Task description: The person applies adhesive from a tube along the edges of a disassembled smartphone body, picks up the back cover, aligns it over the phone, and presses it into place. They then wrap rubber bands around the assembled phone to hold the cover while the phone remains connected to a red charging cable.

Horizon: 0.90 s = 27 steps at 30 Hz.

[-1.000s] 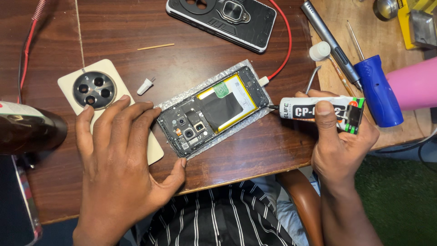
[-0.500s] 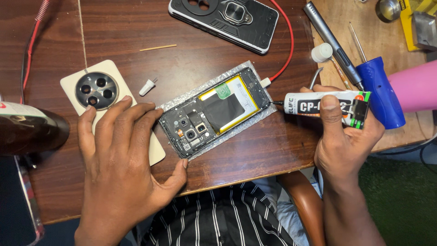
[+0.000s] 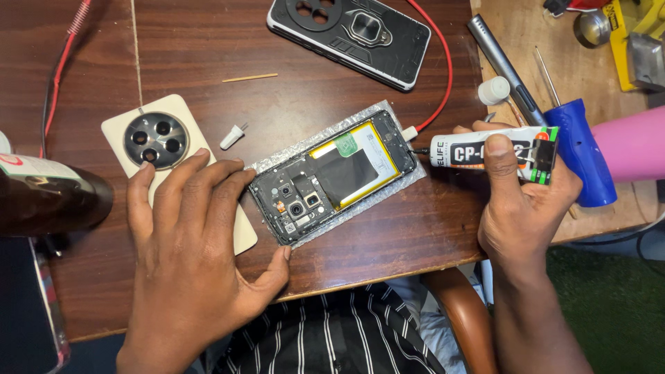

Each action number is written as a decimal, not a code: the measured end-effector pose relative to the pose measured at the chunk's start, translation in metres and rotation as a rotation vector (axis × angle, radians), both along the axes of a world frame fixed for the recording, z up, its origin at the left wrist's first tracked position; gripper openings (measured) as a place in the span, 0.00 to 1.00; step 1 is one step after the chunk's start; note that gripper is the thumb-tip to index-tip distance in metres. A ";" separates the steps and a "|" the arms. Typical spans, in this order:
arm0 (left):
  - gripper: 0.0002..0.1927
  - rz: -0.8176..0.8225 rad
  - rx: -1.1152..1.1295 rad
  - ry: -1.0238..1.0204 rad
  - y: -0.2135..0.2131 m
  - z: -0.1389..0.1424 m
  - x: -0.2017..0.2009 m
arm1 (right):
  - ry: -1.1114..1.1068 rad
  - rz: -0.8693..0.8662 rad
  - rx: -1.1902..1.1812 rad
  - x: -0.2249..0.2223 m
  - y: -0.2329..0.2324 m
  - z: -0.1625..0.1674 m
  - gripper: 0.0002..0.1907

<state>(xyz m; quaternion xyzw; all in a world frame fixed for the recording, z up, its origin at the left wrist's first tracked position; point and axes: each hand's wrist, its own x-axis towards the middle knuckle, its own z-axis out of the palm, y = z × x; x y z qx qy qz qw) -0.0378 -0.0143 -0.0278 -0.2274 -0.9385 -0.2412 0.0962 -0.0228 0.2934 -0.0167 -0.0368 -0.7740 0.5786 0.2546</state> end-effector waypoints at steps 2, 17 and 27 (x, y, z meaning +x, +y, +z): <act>0.39 -0.002 0.004 -0.002 -0.001 0.000 -0.001 | 0.004 0.011 -0.001 -0.003 0.000 0.001 0.12; 0.40 -0.010 0.025 -0.005 -0.001 0.002 -0.007 | -0.039 0.027 0.065 -0.024 -0.002 0.005 0.12; 0.40 0.001 0.025 -0.021 -0.001 -0.001 -0.009 | -0.071 0.014 0.127 -0.037 -0.016 0.020 0.12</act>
